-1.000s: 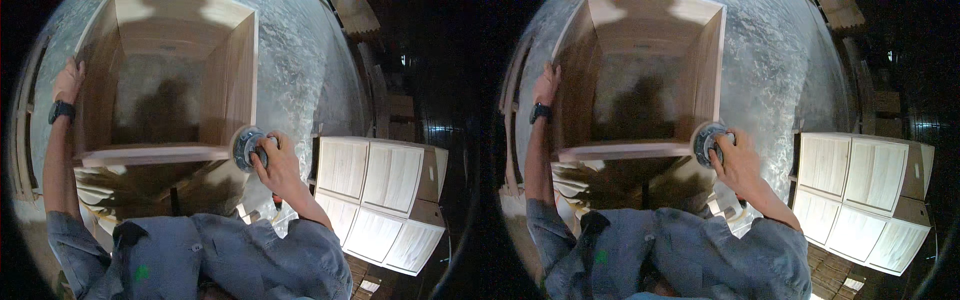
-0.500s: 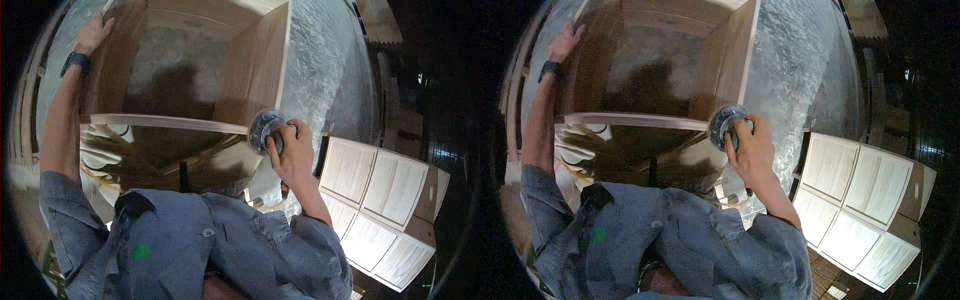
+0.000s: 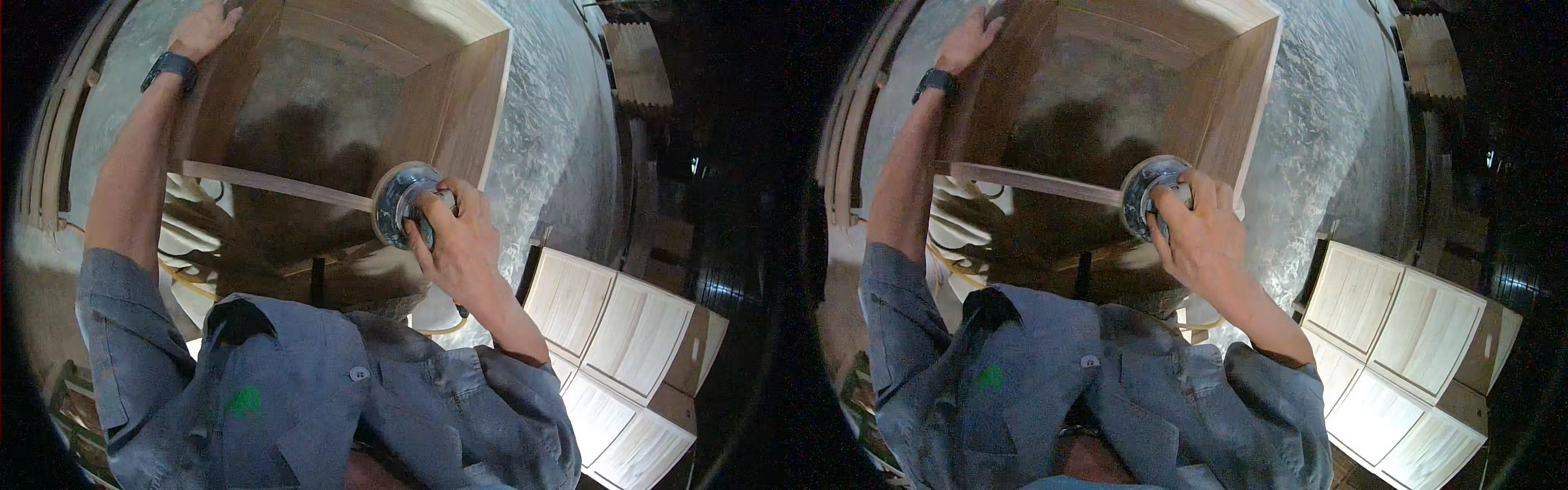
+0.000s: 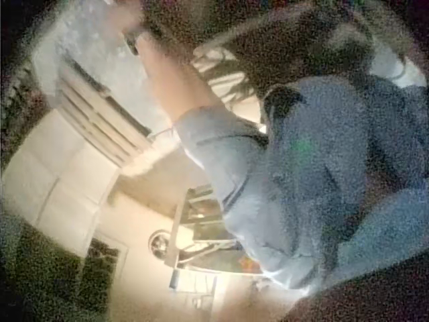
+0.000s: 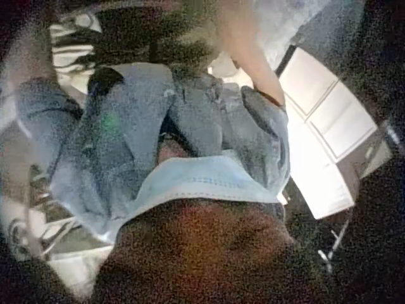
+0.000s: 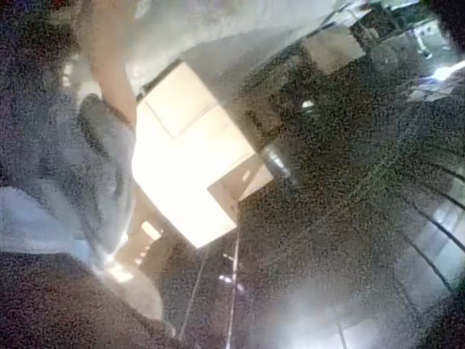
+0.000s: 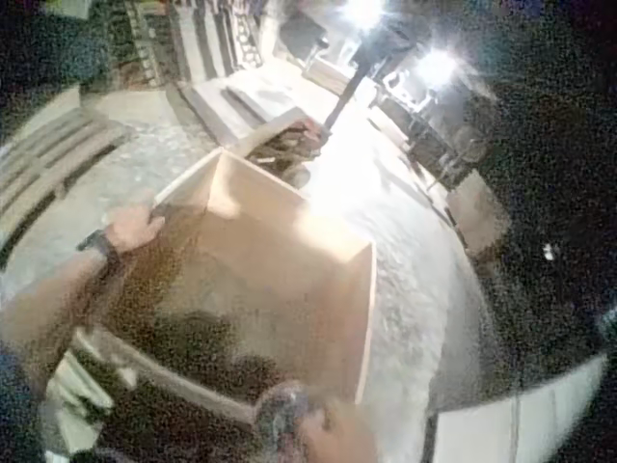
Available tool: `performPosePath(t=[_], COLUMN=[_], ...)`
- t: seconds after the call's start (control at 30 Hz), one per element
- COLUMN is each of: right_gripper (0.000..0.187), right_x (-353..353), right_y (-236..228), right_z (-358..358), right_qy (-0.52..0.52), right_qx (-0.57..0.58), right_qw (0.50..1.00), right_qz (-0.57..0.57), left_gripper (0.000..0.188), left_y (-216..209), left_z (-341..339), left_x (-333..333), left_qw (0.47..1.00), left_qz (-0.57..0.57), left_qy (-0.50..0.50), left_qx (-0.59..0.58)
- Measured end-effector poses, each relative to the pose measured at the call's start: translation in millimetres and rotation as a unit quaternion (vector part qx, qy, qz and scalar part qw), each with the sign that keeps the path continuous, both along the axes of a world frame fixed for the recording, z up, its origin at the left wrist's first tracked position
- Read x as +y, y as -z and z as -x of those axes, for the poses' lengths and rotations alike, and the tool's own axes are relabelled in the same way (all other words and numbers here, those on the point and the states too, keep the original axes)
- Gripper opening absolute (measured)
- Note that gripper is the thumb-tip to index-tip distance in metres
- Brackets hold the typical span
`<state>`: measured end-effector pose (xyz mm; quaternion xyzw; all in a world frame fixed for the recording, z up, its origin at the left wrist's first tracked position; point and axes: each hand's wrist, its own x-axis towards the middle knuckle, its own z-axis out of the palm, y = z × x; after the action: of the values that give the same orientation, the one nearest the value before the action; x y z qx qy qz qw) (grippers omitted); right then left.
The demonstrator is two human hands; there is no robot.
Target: Sanding the edges and surfaces of a wooden box with a power sander.
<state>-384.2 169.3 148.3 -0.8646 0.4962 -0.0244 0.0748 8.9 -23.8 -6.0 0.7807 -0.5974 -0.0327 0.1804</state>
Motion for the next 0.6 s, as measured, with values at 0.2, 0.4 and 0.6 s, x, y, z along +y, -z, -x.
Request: performPosePath(t=[0.2,0.4,0.6], right_gripper=[0.029,0.031,0.032], right_x=[0.1,-6.1,-7.5], right_y=[1.2,2.9,2.8], right_z=[-16.8,-35.0,-52.0], right_qy=[-0.038,-0.080,-0.111], right_qx=[-0.004,-0.019,-0.005], right_qw=[0.999,0.997,0.994], right_qz=[0.011,0.007,0.002], left_gripper=[0.046,0.045,0.045], left_y=[-21.4,-10.1,-3.3], left_z=[0.5,-5.1,-6.2], left_x=[9.4,21.8,37.8], left_qw=[1.000,1.000,0.999], left_qz=[-0.005,0.013,-0.019], left_qy=[0.022,-0.006,0.003], left_qx=[0.010,0.024,0.040])
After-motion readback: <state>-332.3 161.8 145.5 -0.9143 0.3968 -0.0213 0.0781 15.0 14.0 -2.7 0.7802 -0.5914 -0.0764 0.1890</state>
